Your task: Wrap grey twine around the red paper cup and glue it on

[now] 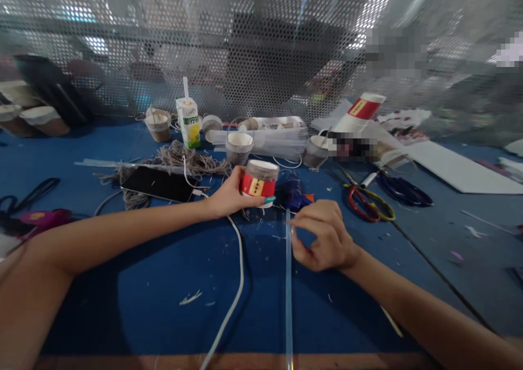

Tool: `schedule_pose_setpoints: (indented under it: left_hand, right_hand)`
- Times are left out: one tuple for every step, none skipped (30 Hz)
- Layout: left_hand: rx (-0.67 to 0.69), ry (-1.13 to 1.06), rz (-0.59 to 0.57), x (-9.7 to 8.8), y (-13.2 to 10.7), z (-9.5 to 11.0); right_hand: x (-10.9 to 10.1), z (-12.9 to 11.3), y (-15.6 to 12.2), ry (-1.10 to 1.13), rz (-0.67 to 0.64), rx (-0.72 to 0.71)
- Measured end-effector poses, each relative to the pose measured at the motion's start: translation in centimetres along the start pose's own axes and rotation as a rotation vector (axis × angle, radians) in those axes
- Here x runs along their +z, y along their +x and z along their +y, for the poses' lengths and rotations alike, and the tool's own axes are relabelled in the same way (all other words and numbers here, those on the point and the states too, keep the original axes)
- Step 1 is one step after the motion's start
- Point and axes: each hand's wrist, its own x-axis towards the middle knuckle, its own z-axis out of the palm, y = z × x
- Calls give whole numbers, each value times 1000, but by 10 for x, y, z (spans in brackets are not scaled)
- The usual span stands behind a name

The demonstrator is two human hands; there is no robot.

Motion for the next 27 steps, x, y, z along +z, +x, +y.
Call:
schedule_pose_setpoints:
  left_hand:
    - [2, -52, -56, -1, 0, 1]
    - [-1, -96, -108, -3, 0, 1]
    - [-7, -131, -156, -5, 1, 2]
    - [-12, -163, -193, -7, 1, 1]
    - [-15, -194, -218, -9, 2, 1]
    - [-23, -223, -234, -11, 2, -1]
    - [-38, -251, -243, -13, 3, -2]
    - [-60, -276, -256, -14, 4, -3]
    - [-81, -297, -268, -15, 5, -4]
    - [-100, -314, -280, -16, 6, -5]
    - [-116, -331, -290, -17, 7, -6]
    - [-126, -350, -294, -17, 7, -6]
    - [-135, -368, -292, -16, 7, -5]
    - [-146, -385, -285, -16, 8, -5]
    - [-158, -398, -276, -16, 8, -4]
    - [-174, -404, -266, -15, 8, -4]
    - [-189, -402, -260, -15, 7, -3]
    - [-201, -399, -261, -16, 7, -3]
    - [-213, -400, -268, -16, 7, -3]
    - [-216, -396, -278, -16, 6, -3]
    - [-215, -392, -281, -17, 6, -4]
    - [-210, -385, -289, -18, 6, -4]
    - [-209, -371, -308, -19, 5, -5]
    - [-205, -363, -330, -20, 5, -5]
    - [-202, -365, -352, -20, 5, -5]
    - [-202, -370, -368, -21, 5, -5]
    - [-206, -372, -381, -21, 5, -5]
  right_hand:
    - [3, 1, 1, 19, 24, 36]
    - [6, 2, 1, 28, 29, 77]
    - [8, 3, 2, 29, 17, 110]
    - [10, 3, 4, 28, -8, 130]
    - [11, 3, 5, 32, -40, 135]
    - [11, 3, 6, 40, -72, 134]
    - [11, 3, 7, 52, -97, 135]
    - [10, 2, 7, 65, -116, 144]
    - [9, 2, 7, 79, -136, 160]
    - [8, 1, 7, 92, -157, 181]
    - [7, 1, 7, 102, -177, 202]
    - [6, 0, 7, 109, -194, 219]
    - [5, 0, 6, 115, -207, 229]
    - [5, 0, 6, 118, -208, 236]
    - [5, 0, 5, 119, -197, 242]
    - [4, 0, 4, 120, -176, 248]
    - [4, -1, 3, 120, -152, 252]
    - [4, -2, 3, 124, -133, 253]
    - [3, -3, 2, 132, -125, 253]
    - [2, -4, 2, 146, -127, 250]
    - [1, -6, 2, 167, -136, 246]
    - [-1, -7, 2, 191, -142, 243]
    - [-2, -8, 3, 216, -144, 243]
    - [-3, -10, 4, 238, -142, 245]
    - [-4, -10, 4, 255, -137, 248]
    - [-5, -11, 5, 265, -135, 253]
    - [-5, -11, 5, 272, -135, 257]
